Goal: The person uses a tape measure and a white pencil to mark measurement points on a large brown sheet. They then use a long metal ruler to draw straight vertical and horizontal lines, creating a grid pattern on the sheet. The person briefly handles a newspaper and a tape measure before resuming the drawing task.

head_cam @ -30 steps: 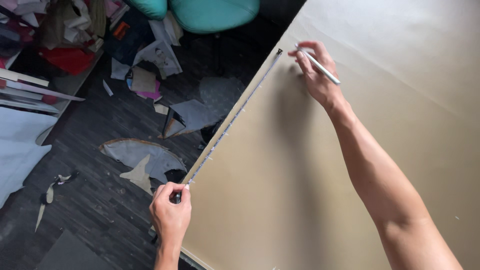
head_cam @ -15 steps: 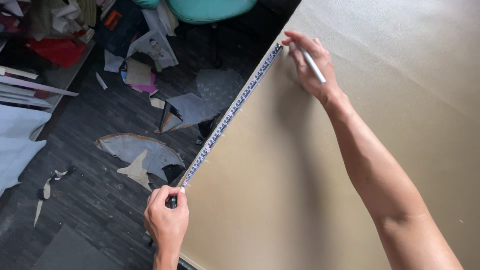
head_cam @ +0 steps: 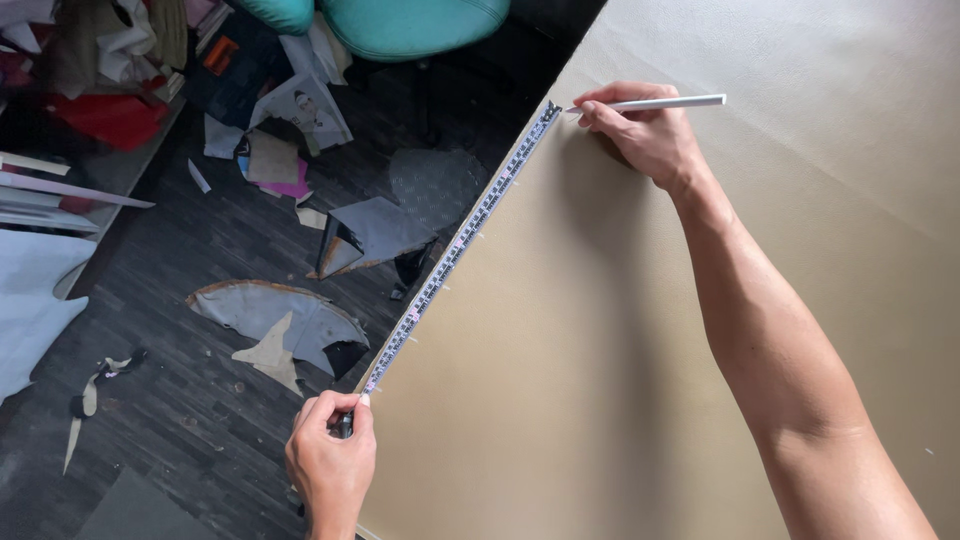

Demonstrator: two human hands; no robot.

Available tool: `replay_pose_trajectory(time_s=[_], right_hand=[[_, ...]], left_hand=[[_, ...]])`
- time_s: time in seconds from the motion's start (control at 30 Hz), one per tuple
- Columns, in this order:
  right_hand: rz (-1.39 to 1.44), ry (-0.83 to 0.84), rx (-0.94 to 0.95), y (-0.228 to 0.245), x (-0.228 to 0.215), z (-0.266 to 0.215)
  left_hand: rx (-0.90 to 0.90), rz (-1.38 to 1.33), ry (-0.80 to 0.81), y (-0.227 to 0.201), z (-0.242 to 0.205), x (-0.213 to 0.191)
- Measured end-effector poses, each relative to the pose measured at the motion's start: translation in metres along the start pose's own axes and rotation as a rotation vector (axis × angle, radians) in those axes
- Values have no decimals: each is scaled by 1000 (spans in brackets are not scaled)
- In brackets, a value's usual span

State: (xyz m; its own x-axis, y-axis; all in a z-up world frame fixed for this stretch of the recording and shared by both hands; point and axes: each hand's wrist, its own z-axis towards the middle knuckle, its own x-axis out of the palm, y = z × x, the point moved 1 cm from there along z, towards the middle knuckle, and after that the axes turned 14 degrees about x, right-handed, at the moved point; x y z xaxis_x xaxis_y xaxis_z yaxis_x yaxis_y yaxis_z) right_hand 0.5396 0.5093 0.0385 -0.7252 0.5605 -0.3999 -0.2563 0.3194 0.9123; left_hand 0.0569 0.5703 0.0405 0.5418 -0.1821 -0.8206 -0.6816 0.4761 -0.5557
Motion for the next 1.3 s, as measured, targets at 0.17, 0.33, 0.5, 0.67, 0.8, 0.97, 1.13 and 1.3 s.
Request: replay_pose_trajectory(time_s=[0.17,0.33,0.5,0.67,0.8,0.97,1.13,1.3], right_hand=[[-47,-12,22,8,3,0],[-74,-33,82,14,6,-1],[-119,-33,44,15,2,-1],[-96,-52,46,11,7,-2],[-79,-18,-37,15,3,0],[-75,-21,95,12,6,0],[-37,-9,30,19,8,7],[-89,-58,57,7,8,-6]], left_hand=[[-36,-17,20,-1,0,-1],[-7,-18,4,-3,0,-2],[-6,-28,-8,-3,2,0],[3,-22,-10,0,-3,1],[5,11,-10,1,-1,3],[62,-31,-37,3,-4,2],[7,24,-16,-1,2,3],[85,29,3,3,-5,-1]])
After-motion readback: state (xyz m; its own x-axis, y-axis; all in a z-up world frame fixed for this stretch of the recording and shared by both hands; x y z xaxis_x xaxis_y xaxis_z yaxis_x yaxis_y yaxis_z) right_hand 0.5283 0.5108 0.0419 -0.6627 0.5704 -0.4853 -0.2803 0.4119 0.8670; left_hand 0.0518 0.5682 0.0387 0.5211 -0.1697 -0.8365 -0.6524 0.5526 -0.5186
